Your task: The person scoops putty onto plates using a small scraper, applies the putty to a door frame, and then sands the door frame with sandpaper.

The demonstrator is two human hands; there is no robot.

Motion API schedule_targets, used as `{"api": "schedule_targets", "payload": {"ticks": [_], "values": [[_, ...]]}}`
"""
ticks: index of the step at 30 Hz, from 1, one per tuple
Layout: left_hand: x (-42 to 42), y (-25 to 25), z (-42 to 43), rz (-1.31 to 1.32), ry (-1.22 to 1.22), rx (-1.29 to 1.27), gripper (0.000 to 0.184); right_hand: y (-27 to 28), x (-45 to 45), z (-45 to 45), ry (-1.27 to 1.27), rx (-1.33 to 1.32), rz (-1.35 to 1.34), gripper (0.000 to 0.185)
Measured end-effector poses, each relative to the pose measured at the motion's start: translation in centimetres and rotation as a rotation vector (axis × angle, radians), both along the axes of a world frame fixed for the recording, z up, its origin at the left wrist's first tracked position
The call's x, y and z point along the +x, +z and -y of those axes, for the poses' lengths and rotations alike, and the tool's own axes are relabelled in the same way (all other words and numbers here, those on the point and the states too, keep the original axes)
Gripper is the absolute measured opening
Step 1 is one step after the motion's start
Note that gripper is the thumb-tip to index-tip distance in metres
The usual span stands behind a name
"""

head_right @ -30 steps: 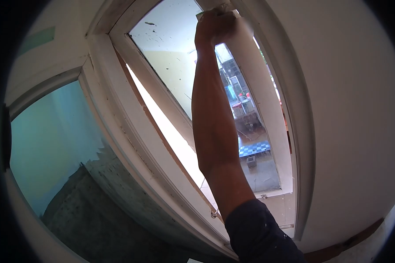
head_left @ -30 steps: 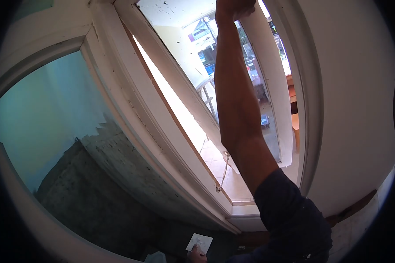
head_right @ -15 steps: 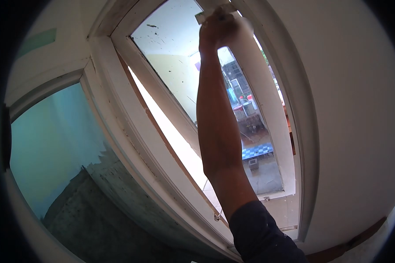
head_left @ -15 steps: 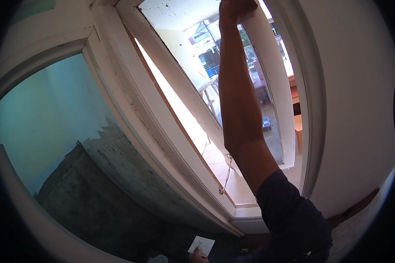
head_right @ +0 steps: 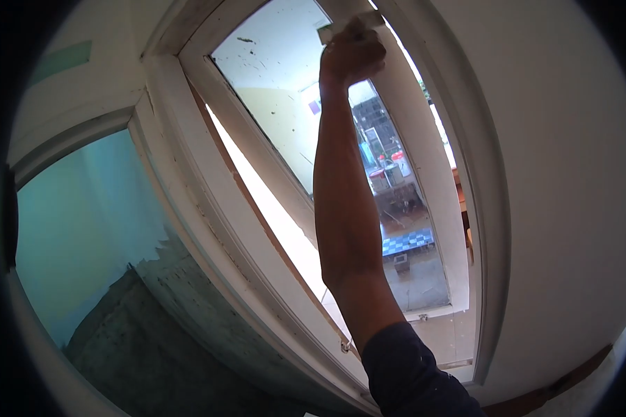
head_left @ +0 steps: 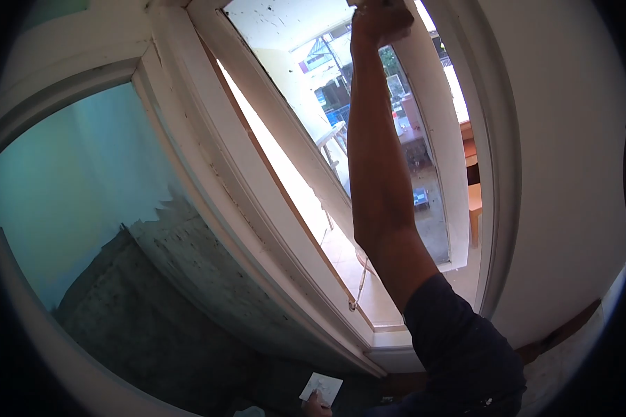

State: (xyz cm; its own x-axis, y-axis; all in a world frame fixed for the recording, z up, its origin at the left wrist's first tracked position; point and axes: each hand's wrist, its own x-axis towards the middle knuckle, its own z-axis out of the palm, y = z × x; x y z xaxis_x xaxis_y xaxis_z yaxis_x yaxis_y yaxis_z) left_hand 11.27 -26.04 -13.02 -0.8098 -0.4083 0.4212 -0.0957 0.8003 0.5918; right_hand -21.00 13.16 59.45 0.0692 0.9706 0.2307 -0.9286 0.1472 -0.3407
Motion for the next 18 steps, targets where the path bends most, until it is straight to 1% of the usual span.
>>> {"api": "schedule_targets", "payload": {"ticks": [1,2,3,4,5,6,7,8,10,11,14,15,17,18], "values": [[-0.8,0.2,0.2,-0.026,0.002,0.065,0.042,2.2,-0.6,-0.1,-0.022,-0.105,0.019,0.042],[-1.1,0.4,0.4,-0.046,0.004,0.129,0.041,3.8,-0.6,0.0,-0.053,-0.173,0.172,0.040],[-1.2,0.5,0.6,-0.060,0.008,0.195,0.041,5.8,-4.0,-1.3,-0.024,-0.120,0.300,0.041],[-1.3,0.5,0.6,-0.073,0.011,0.262,0.040,6.9,-7.2,-2.3,0.005,-0.066,0.429,0.046],[-1.3,0.6,0.7,-0.085,0.013,0.329,0.040,6.5,-7.0,-2.3,0.003,-0.070,0.435,0.046],[-1.5,0.7,0.7,-0.099,0.016,0.396,0.039,5.9,-5.9,-2.0,-0.029,-0.109,0.259,0.040],[-1.6,0.8,0.8,-0.114,0.019,0.464,0.039,5.1,-4.8,-1.8,-0.061,-0.147,0.081,0.038],[-1.8,0.9,0.7,-0.128,0.022,0.532,0.038,3.5,-3.6,-1.6,-0.064,-0.149,0.085,0.038],[-1.9,1.2,0.2,-0.158,0.031,0.672,0.037,0.3,-1.7,-1.6,0.182,-0.084,0.100,0.034],[-1.9,1.4,0.1,-0.173,0.037,0.742,0.037,-0.4,-2.4,-1.5,0.077,-0.084,0.146,0.033],[-2.2,1.7,-0.5,-0.217,0.053,0.958,0.036,-2.7,-3.8,-1.5,0.064,-0.225,0.152,0.032],[-2.0,1.7,-0.9,-0.228,0.062,1.031,0.035,-3.4,-3.6,-1.5,0.062,-0.221,0.159,0.032],[-1.8,1.7,-1.5,-0.248,0.080,1.179,0.034,-4.6,-3.3,-1.6,0.208,-0.231,0.049,0.031],[-1.7,1.6,-1.9,-0.257,0.089,1.253,0.034,-4.8,-3.0,-1.7,0.204,-0.228,0.057,0.031]]}}
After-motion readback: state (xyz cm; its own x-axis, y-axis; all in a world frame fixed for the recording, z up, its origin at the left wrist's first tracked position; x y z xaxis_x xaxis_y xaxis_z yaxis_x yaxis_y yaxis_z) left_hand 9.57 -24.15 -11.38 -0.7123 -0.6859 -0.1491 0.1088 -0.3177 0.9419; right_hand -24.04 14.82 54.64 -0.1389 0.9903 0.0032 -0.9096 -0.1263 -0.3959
